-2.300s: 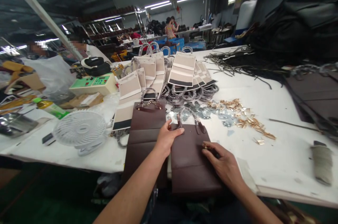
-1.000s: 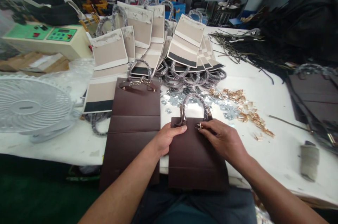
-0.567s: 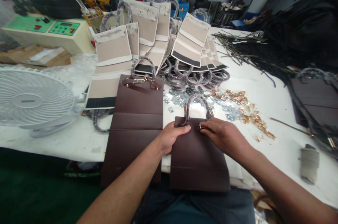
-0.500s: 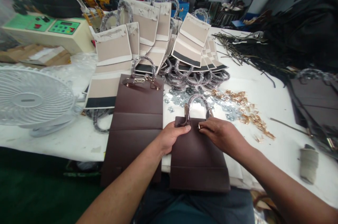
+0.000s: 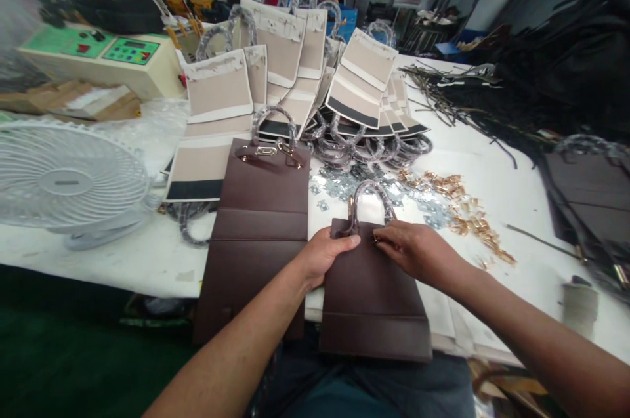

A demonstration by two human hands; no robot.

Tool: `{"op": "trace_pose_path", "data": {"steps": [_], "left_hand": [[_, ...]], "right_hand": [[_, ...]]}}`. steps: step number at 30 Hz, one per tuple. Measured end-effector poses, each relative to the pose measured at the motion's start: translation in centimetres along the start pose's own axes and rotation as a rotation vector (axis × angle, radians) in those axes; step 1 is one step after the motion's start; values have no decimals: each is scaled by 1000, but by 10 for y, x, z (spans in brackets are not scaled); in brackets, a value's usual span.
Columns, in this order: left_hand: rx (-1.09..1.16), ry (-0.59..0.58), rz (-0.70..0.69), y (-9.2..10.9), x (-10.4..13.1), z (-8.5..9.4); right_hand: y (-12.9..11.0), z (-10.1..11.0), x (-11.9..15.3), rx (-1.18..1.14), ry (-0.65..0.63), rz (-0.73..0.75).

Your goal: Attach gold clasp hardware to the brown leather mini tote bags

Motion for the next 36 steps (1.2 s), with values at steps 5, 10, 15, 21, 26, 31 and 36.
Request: {"op": "trace_pose_path", "data": {"steps": [5, 10, 15, 21, 26, 31, 36], "left_hand": [[-19, 26, -30, 0, 2, -1], [-35, 34, -36, -1, 4, -2], [-38, 41, -16, -1, 2, 0], [-21, 60, -35, 0, 3, -1], [-63, 46, -16, -1, 5, 0], [-57, 37, -31, 2, 5, 1], [-73, 44, -23, 4, 4, 1]], "right_hand": [[-1, -8, 1, 65, 16, -24], [-5, 2, -2, 21, -26, 47], [-2, 9, -4, -3, -36, 92], [-1, 6, -6, -10, -22, 36], [10, 4, -5, -634, 23, -266], [19, 3, -3, -859, 8, -275], [26, 2, 0, -867, 30, -222]]}}
Point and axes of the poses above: each hand's wrist, its own x-axis away from the middle knuckle, its own z-axis out of the back of the hand, y = z × x, the point moved 2 cm from there along -x, towards the middle knuckle, and after that the axes turned 13 degrees about z, right-handed, at the moved point
